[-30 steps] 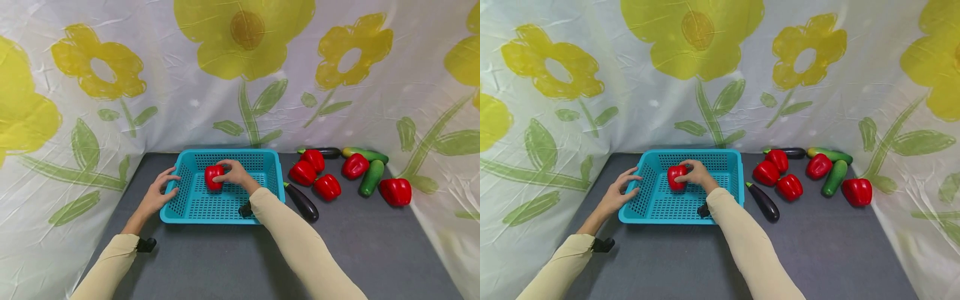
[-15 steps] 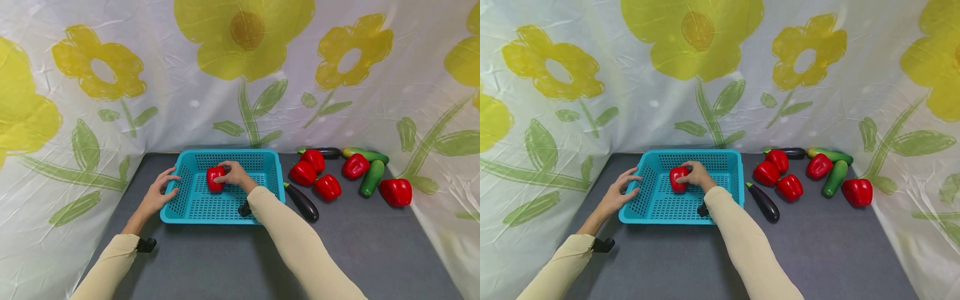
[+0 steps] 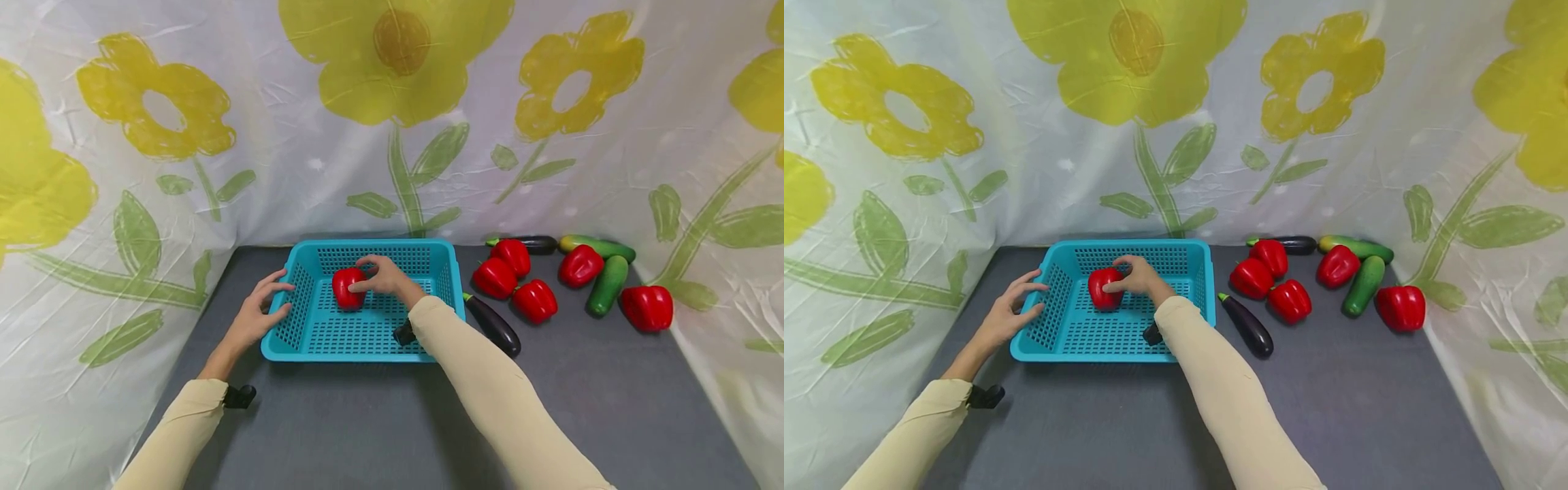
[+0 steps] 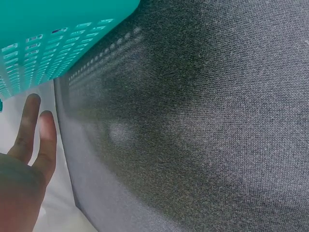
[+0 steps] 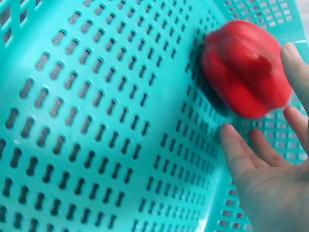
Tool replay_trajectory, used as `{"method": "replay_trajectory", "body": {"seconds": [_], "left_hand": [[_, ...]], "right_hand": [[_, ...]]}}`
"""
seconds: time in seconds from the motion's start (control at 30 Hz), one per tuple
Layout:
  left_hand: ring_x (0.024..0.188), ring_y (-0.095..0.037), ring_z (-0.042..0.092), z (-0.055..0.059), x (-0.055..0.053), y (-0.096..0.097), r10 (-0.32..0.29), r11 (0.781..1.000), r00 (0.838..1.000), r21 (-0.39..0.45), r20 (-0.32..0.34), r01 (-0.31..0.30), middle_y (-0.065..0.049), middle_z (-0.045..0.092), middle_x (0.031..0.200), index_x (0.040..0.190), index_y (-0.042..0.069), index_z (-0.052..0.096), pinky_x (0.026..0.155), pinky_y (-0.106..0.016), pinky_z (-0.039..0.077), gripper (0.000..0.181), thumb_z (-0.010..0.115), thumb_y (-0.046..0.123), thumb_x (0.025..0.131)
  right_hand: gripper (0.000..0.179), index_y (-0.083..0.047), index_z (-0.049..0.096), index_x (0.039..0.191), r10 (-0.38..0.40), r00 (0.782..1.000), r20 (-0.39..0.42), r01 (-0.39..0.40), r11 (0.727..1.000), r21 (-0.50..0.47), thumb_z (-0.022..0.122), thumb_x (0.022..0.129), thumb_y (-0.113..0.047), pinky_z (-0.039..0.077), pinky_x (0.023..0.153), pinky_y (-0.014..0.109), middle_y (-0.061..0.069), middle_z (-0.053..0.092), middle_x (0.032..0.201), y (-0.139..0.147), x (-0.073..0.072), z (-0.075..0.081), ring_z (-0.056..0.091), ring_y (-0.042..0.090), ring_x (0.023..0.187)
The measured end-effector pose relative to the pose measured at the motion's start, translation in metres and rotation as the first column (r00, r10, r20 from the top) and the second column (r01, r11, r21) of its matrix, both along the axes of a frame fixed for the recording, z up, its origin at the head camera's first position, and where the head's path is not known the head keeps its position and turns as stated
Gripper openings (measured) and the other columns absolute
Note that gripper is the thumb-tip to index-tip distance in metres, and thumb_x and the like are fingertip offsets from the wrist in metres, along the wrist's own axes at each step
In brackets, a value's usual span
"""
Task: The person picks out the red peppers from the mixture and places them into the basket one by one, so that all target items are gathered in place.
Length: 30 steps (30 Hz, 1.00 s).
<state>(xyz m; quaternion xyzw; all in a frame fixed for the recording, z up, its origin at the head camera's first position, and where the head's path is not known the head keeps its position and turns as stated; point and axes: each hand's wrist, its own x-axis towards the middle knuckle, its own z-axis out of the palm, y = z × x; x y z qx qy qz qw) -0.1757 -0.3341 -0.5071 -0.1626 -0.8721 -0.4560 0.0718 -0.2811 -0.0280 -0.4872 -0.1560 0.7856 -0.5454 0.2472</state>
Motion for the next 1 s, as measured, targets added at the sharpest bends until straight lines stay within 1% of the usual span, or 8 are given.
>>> {"method": "replay_trajectory", "body": {"seconds": [0.13, 0.37, 0.5, 0.6, 0.7, 0.77, 0.9, 1.0], "left_hand": [[0.118, -0.05, 0.057, 0.0, -0.001, 0.001, 0.001, 1.0, 1.0, 0.0, 0.004, -0.001, -0.016, 0.029, 0.161, 0.131, -0.006, 0.059, 0.089, -0.027, 0.047, 0.036, 0.066, -0.002, 0.096], [0.117, -0.052, 0.056, 0.0, -0.001, 0.001, -0.006, 1.0, 1.0, 0.01, -0.006, 0.006, -0.017, 0.029, 0.16, 0.131, -0.004, 0.06, 0.089, -0.063, 0.047, 0.036, 0.066, -0.004, 0.096], [0.115, -0.053, 0.057, 0.0, 0.0, 0.001, -0.009, 1.0, 1.0, 0.014, -0.015, 0.01, -0.02, 0.029, 0.16, 0.131, -0.006, 0.059, 0.089, -0.047, 0.051, 0.037, 0.066, -0.006, 0.095], [0.115, -0.051, 0.058, 0.001, 0.001, 0.003, -0.006, 1.0, 1.0, 0.011, -0.012, 0.006, -0.02, 0.03, 0.159, 0.13, -0.006, 0.06, 0.088, -0.042, 0.052, 0.037, 0.067, -0.007, 0.094], [0.115, -0.051, 0.058, 0.002, 0.001, 0.006, -0.008, 1.0, 1.0, 0.01, -0.006, 0.008, -0.022, 0.03, 0.159, 0.131, -0.006, 0.059, 0.087, -0.056, 0.05, 0.037, 0.067, -0.007, 0.094], [0.115, -0.052, 0.058, 0.002, 0.0, 0.007, -0.018, 1.0, 1.0, 0.004, -0.008, 0.018, -0.023, 0.029, 0.159, 0.131, -0.007, 0.059, 0.086, -0.058, 0.05, 0.037, 0.067, -0.006, 0.094], [0.114, -0.052, 0.058, 0.002, 0.0, 0.007, -0.02, 1.0, 1.0, 0.005, -0.02, 0.02, -0.023, 0.029, 0.159, 0.131, -0.007, 0.059, 0.087, -0.034, 0.051, 0.037, 0.066, -0.007, 0.095], [0.114, -0.052, 0.058, 0.003, 0.001, 0.007, -0.013, 1.0, 1.0, 0.012, -0.015, 0.014, -0.022, 0.029, 0.159, 0.131, -0.007, 0.059, 0.085, -0.017, 0.044, 0.037, 0.066, -0.007, 0.095]], "right_hand": [[0.068, -0.004, 0.047, 0.15, 0.05, 0.999, -0.015, -0.049, 0.999, 0.018, 0.078, 0.092, -0.021, 0.049, 0.095, 0.049, 0.024, 0.039, 0.153, 0.008, -0.005, 0.011, 0.04, 0.038, 0.138], [0.057, -0.007, 0.055, 0.142, 0.117, 0.992, -0.052, -0.116, 0.993, 0.027, 0.078, 0.092, -0.023, 0.05, 0.094, 0.046, 0.025, 0.046, 0.148, 0.019, -0.014, 0.032, 0.046, 0.035, 0.134], [0.053, -0.005, 0.056, 0.14, 0.136, 0.989, -0.051, -0.136, 0.991, 0.009, 0.076, 0.094, -0.021, 0.049, 0.096, 0.046, 0.024, 0.047, 0.148, 0.025, -0.015, 0.043, 0.047, 0.032, 0.133], [0.048, -0.005, 0.059, 0.137, 0.13, 0.99, -0.056, -0.13, 0.991, -0.004, 0.076, 0.094, -0.021, 0.051, 0.092, 0.042, 0.023, 0.051, 0.143, 0.034, -0.015, 0.048, 0.052, 0.028, 0.126], [0.042, -0.005, 0.061, 0.133, 0.121, 0.991, -0.065, -0.122, 0.992, -0.022, 0.075, 0.095, -0.018, 0.052, 0.084, 0.037, 0.021, 0.058, 0.136, 0.046, -0.014, 0.052, 0.058, 0.025, 0.116], [0.038, -0.004, 0.063, 0.131, 0.113, 0.99, -0.079, -0.116, 0.993, -0.029, 0.074, 0.096, -0.014, 0.052, 0.082, 0.036, 0.02, 0.061, 0.13, 0.054, -0.013, 0.056, 0.061, 0.025, 0.111], [0.032, -0.002, 0.065, 0.128, 0.12, 0.984, -0.134, -0.126, 0.991, -0.04, 0.071, 0.097, -0.01, 0.051, 0.081, 0.037, 0.017, 0.064, 0.124, 0.067, -0.013, 0.064, 0.062, 0.028, 0.108], [0.03, -0.002, 0.065, 0.126, 0.13, 0.976, -0.173, -0.138, 0.99, -0.038, 0.07, 0.098, -0.01, 0.052, 0.083, 0.038, 0.017, 0.064, 0.125, 0.076, -0.014, 0.067, 0.062, 0.028, 0.11]]}}
